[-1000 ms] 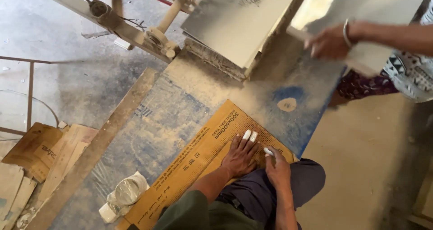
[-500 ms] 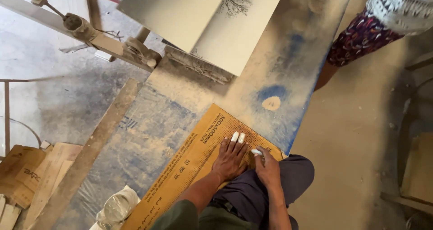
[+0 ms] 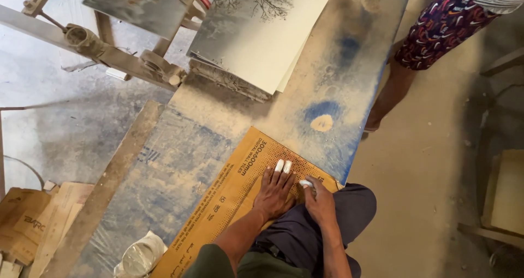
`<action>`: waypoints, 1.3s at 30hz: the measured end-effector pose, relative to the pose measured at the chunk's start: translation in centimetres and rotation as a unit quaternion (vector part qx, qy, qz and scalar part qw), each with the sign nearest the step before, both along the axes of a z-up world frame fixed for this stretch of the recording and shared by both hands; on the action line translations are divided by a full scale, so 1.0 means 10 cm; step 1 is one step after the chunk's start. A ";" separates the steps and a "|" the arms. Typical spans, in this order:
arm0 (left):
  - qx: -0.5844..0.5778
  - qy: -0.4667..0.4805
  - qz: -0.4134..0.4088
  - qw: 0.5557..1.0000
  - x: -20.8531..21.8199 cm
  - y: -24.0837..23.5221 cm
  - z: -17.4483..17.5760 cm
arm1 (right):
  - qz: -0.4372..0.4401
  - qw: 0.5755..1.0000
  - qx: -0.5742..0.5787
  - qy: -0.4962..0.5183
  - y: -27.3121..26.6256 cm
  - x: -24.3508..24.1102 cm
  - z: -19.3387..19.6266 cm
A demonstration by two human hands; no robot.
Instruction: Applying a white adhesive or sealant paste to the edges and backs of decorative tiles using fingers protected by tape.
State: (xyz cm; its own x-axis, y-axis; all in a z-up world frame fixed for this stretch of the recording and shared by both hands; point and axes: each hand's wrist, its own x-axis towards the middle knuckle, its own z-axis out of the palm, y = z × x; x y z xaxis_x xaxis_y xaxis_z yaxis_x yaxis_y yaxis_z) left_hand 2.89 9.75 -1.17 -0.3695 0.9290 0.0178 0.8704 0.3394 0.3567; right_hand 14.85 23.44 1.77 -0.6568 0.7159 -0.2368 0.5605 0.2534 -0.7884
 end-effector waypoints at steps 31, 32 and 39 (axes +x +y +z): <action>0.034 -0.022 0.010 0.999 0.01 -0.06 -0.09 | 0.007 0.999 -0.011 0.031 0.01 0.04 -0.18; 0.033 -0.023 0.013 0.999 0.02 -0.07 -0.09 | 0.010 0.999 -0.012 0.030 0.01 0.05 -0.18; 0.063 0.013 0.011 0.998 0.01 -0.06 -0.14 | 0.014 1.000 0.005 0.019 0.02 0.05 -0.20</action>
State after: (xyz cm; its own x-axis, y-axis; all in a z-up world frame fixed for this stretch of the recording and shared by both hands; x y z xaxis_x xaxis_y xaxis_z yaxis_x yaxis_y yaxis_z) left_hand 3.04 9.11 -2.58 -0.3885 0.9104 0.1427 0.8723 0.3134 0.3754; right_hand 15.35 23.59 -0.18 -0.6851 0.6994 -0.2036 0.5226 0.2771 -0.8063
